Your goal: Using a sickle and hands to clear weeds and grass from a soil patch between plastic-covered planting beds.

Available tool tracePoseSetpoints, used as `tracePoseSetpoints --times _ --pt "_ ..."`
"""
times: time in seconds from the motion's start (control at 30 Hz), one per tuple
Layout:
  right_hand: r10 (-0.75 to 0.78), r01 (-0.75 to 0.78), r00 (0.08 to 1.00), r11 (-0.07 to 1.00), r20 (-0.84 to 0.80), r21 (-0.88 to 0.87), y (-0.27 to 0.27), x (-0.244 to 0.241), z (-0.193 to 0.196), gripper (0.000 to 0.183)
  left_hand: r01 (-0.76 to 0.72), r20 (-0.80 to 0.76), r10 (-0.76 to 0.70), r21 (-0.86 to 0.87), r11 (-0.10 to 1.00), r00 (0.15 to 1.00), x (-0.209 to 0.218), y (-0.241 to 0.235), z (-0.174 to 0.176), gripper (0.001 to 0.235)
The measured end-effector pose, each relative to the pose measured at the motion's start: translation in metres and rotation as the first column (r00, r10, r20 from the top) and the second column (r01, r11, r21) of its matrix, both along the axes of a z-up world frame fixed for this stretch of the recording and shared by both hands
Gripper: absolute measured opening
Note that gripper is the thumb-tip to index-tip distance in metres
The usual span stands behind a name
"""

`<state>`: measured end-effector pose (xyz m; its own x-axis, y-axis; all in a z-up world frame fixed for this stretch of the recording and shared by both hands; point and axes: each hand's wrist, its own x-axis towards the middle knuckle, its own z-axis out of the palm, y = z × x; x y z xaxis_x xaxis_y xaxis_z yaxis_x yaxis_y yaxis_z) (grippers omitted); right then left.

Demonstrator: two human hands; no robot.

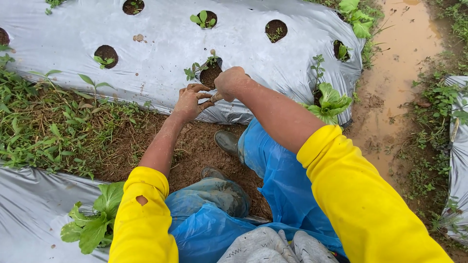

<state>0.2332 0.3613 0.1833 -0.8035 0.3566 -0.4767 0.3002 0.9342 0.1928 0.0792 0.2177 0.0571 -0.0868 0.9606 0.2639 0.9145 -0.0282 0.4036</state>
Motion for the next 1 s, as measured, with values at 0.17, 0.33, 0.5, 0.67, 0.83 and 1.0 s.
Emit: tracePoseSetpoints --times 0.17,0.33,0.5,0.67,0.83,1.0 --pt "0.009 -0.009 1.000 1.000 0.027 -0.004 -0.021 0.007 0.032 0.027 0.011 0.058 -0.011 0.012 1.000 0.998 0.002 -0.004 0.001 0.014" --pt "0.021 -0.021 0.999 1.000 0.028 -0.007 -0.020 0.001 0.023 0.028 -0.017 0.111 0.015 0.013 1.000 0.994 0.003 -0.009 0.000 0.007" --pt "0.007 -0.007 0.999 1.000 0.032 -0.013 -0.023 -0.003 0.021 0.025 -0.041 0.099 0.040 0.012 0.999 0.994 0.002 -0.011 0.005 0.005" --pt "0.003 -0.003 0.999 1.000 0.039 -0.017 -0.021 -0.012 0.005 0.026 -0.059 0.046 0.060 -0.021 0.998 0.997 0.001 -0.016 -0.002 0.004" --pt "0.004 -0.004 0.999 1.000 0.035 -0.013 -0.020 -0.017 -0.008 0.021 -0.057 -0.098 0.056 -0.003 0.998 0.994 -0.001 -0.019 -0.006 0.008" --pt "0.012 -0.012 0.999 1.000 0.044 -0.012 -0.020 -0.017 -0.010 0.019 -0.068 -0.216 0.058 -0.042 0.997 0.975 0.003 -0.024 0.002 0.008"
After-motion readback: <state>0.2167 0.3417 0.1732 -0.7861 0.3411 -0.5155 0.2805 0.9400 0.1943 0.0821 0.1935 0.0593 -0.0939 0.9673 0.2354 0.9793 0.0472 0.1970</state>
